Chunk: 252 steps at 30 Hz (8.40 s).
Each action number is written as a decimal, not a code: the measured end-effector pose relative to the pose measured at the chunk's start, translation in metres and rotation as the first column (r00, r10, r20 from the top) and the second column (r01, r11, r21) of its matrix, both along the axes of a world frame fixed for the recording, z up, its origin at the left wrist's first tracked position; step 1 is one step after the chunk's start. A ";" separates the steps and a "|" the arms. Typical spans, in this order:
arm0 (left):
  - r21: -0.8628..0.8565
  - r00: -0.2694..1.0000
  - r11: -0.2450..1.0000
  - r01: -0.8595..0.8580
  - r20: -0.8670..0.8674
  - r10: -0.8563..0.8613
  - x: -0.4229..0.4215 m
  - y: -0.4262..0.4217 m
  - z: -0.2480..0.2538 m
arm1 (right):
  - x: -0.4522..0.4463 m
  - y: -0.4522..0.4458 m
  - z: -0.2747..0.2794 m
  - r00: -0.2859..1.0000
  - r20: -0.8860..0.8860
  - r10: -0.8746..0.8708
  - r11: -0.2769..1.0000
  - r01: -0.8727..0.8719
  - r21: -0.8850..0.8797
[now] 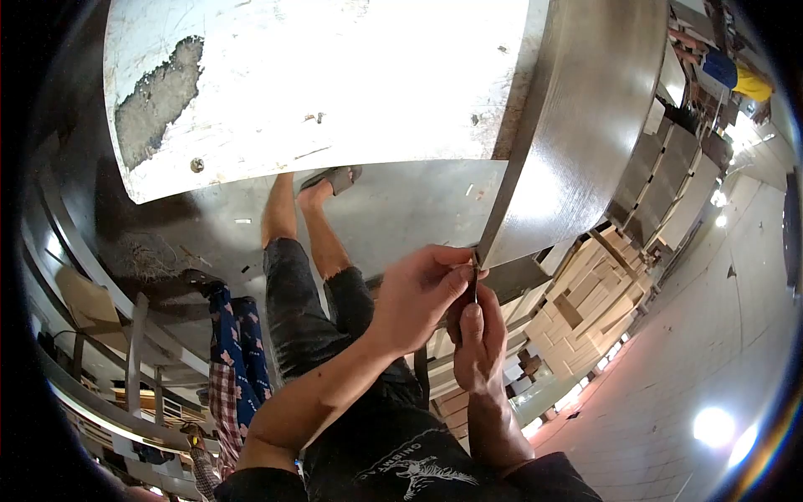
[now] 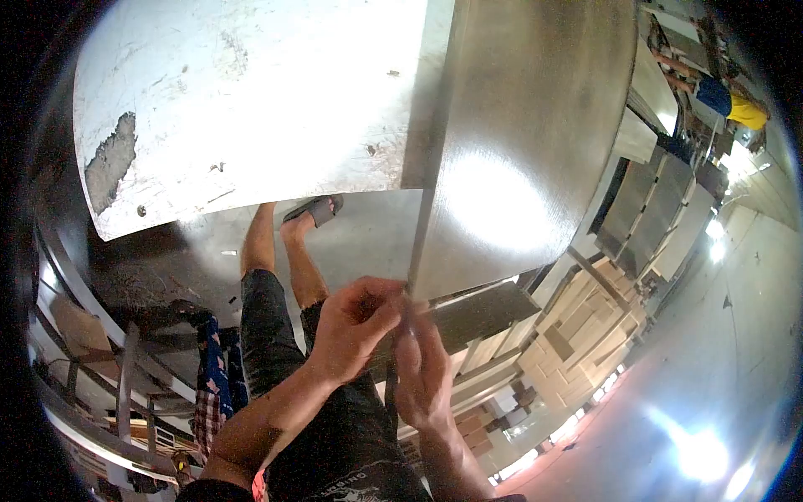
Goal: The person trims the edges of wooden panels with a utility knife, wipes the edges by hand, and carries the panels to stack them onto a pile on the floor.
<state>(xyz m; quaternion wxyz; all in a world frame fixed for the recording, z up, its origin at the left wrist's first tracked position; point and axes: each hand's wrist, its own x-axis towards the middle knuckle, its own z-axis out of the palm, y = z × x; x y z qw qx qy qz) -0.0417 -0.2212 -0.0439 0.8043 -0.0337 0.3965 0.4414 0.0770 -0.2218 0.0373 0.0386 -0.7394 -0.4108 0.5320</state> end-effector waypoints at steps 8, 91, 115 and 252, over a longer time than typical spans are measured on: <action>-0.008 0.994 0.996 -0.088 0.070 0.088 0.004 -0.003 -0.001 | 0.008 -0.006 -0.003 0.998 -0.056 0.014 0.998 -0.011 0.059; -0.098 -0.204 0.185 0.978 -0.653 0.729 -0.014 0.288 0.018 | 0.053 0.066 -0.033 0.555 0.507 -0.659 0.730 0.312 0.607; -0.265 -0.294 0.142 0.954 -0.723 0.625 -0.002 0.291 0.047 | 0.199 0.120 0.011 0.842 0.538 0.039 0.826 -0.331 0.456; -0.318 -0.427 0.891 -0.323 -0.791 -0.437 -0.297 1.022 0.056 | -0.213 1.367 -0.099 0.741 -0.607 0.287 0.958 -0.213 0.193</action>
